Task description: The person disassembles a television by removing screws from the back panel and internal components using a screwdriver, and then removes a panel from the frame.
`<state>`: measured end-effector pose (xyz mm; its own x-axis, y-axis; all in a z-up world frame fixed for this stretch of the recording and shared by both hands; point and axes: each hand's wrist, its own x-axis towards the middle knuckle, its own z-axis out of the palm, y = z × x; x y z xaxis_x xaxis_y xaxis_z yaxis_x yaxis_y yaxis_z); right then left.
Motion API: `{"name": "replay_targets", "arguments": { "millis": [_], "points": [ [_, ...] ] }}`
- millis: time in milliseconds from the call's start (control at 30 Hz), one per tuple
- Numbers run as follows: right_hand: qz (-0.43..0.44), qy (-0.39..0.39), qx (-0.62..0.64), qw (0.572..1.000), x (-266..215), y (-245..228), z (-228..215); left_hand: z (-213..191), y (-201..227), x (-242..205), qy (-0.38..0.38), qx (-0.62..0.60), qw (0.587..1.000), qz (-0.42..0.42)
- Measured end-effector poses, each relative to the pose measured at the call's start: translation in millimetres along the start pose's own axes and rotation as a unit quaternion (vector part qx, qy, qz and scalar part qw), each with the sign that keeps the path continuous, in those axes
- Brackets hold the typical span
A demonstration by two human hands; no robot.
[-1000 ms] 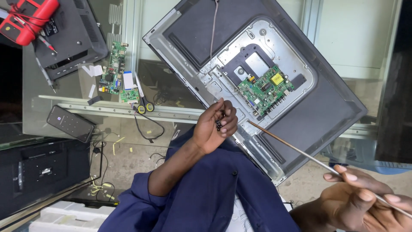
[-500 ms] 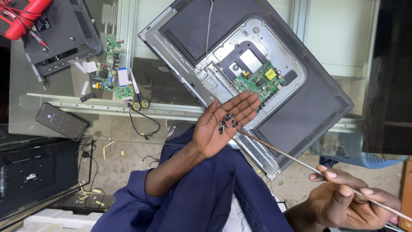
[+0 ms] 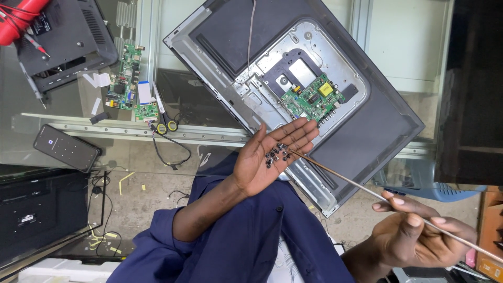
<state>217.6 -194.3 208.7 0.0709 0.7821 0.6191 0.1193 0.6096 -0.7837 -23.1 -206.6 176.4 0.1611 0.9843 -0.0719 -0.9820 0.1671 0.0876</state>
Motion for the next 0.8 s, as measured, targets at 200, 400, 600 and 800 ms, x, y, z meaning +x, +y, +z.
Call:
{"name": "replay_targets", "arguments": {
  "millis": [200,400,600,800],
  "points": [
    [0.001,-0.008,0.009,1.0,4,5,7,-2,0,-1,-0.023,0.039,0.999,0.002],
    [0.007,0.013,0.03,0.999,4,13,10,-8,3,-1,-0.035,0.085,0.996,-0.01],
    [0.008,0.013,0.029,0.999,9,21,6,-19,1,4,0.015,0.223,0.974,0.028],
    [0.018,0.023,0.025,0.999,9,28,2,-27,0,11,0.034,0.237,0.97,0.031]
  ]
}}
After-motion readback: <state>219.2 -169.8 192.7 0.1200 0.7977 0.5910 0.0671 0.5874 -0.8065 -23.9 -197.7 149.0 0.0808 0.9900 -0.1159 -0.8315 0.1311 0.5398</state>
